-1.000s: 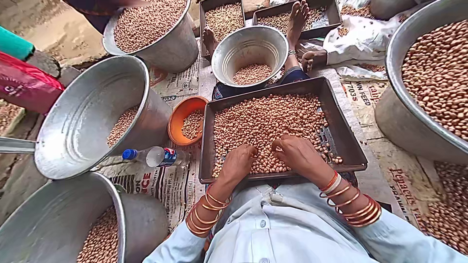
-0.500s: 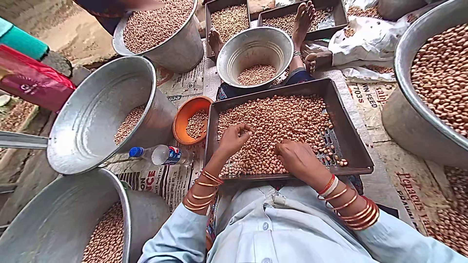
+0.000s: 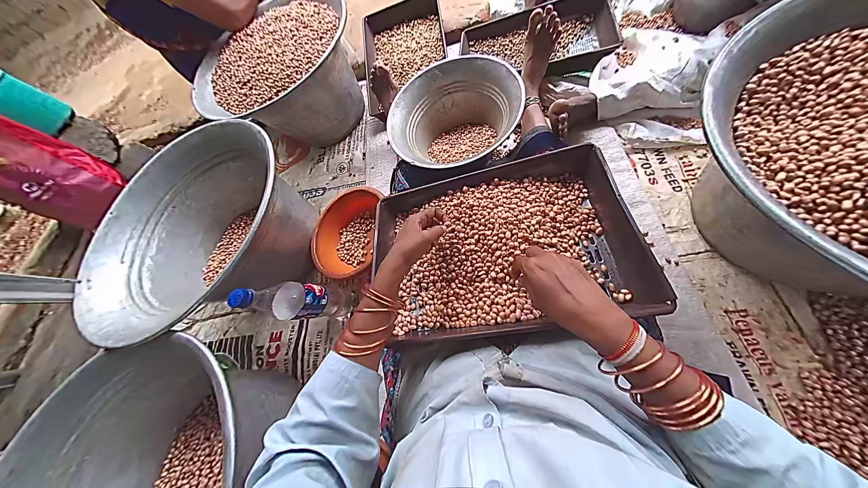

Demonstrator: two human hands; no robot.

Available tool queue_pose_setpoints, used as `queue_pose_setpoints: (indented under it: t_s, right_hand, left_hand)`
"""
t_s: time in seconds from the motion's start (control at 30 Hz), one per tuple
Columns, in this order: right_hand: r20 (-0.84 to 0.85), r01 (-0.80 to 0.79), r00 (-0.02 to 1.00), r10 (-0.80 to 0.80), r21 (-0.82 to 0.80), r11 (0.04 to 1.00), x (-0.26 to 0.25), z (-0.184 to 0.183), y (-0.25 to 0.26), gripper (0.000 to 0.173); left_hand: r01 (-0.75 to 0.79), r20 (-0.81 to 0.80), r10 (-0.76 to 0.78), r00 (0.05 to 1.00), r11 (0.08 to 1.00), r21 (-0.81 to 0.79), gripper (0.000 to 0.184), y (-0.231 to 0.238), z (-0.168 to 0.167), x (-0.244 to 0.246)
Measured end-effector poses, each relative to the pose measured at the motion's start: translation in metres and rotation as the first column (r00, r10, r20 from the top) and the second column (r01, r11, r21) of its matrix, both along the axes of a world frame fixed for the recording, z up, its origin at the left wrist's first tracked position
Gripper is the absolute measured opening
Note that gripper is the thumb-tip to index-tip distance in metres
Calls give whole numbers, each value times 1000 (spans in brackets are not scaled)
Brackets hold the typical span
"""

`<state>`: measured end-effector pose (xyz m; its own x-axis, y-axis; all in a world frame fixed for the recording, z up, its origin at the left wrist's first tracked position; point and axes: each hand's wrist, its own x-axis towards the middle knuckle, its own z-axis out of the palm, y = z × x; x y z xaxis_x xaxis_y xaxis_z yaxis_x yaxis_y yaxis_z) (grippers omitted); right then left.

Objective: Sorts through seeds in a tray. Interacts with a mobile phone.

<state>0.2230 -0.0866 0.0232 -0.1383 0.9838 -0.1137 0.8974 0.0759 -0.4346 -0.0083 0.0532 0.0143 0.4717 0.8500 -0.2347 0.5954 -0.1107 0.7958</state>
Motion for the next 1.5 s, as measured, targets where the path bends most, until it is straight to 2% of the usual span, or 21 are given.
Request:
queue_pose_setpoints:
  t_s: [0.07, 0.13, 0.17, 0.23, 0.3, 0.37, 0.43, 0.47, 0.53, 0.57, 0.6, 0.7, 0.83, 1.0, 1.1, 1.2, 1.27, 1.33, 1.4, 1.5]
  right_hand:
    - [-36, -33, 999, 39, 143, 989, -5, 8, 3, 9]
    - [-99, -92, 988, 119, 245, 965, -17, 16, 6, 7]
    - [-131, -124, 977, 168, 294, 948, -22, 19, 7, 7]
    - [-219, -166, 937, 272, 405, 899, -27, 23, 8, 7]
    - [-355, -169, 854, 379, 501, 849, -23, 29, 4, 9]
    - [-505, -115, 729, 462, 575, 810, -13, 36, -4, 12]
    - [-620, -2, 630, 467, 600, 800, -3, 41, -16, 10]
    - [-658, 58, 609, 442, 593, 804, 2, 40, -22, 9]
    - [-685, 143, 620, 383, 578, 803, 11, 33, -28, 8]
    - [-674, 168, 656, 339, 569, 805, 15, 28, -29, 9]
    - [-642, 183, 713, 282, 559, 809, 17, 22, -29, 11]
    - [-513, 195, 848, 131, 533, 823, 17, 7, -23, 15]
    - [-423, 164, 901, 93, 531, 832, 17, 4, -17, 17]
    - [-257, 91, 966, 22, 420, 903, 36, -4, -12, 15]
    - [-100, 86, 993, -67, 198, 976, 58, -7, -8, 19]
    - [0, 166, 986, -166, 44, 985, 79, -12, 0, 30]
    - [25, 216, 976, -216, -1, 976, 89, -13, 9, 36]
    - [57, 272, 961, -269, -46, 961, 92, -15, 18, 42]
    - [108, 313, 946, -304, -73, 947, 91, -20, 23, 41]
    - [149, 324, 941, -303, -143, 935, 77, -23, 28, 46]
  left_hand:
    - [182, 203, -144, 969, 966, -186, 16, -4, -8, 2]
    - [345, 338, -218, 915, 858, -381, 18, -19, -11, 18]
    - [377, 373, -211, 904, 804, -459, 20, -31, -8, 25]
    - [382, 406, -176, 897, 773, -507, 25, -51, 2, 31]
    - [349, 379, -172, 909, 813, -466, 20, -52, 9, 25]
    - [247, 214, -181, 960, 908, -339, 12, -35, 9, 7]
    - [74, -42, -76, 996, 996, -46, 6, -17, 16, -22]
    - [-10, -168, 32, 985, 991, 130, 5, -10, 22, -36]
    - [-105, -374, 268, 888, 910, 402, 10, 18, 27, -55]
    - [-104, -401, 327, 856, 868, 485, 14, 30, 24, -62]
    - [-98, -377, 339, 862, 840, 533, 15, 34, 21, -64]
    - [-47, -318, 233, 919, 865, 499, 9, 22, 7, -50]
    - [60, -470, 161, 868, 906, 419, 11, 23, -22, -28]
    - [72, -494, 124, 861, 931, 359, 7, 4, -10, -22]
    - [-4, -452, 247, 857, 881, 473, 8, 19, 4, -40]
    - [-87, -422, 419, 804, 786, 613, 37, 56, 14, -59]
    - [-56, -403, 342, 849, 816, 575, 41, 54, 13, -58]
    - [41, -404, 172, 898, 883, 467, 29, 45, 3, -52]
    - [113, -478, 89, 874, 919, 378, 23, 42, -8, -41]
    - [180, -606, 50, 794, 932, 313, 28, 22, -12, -13]
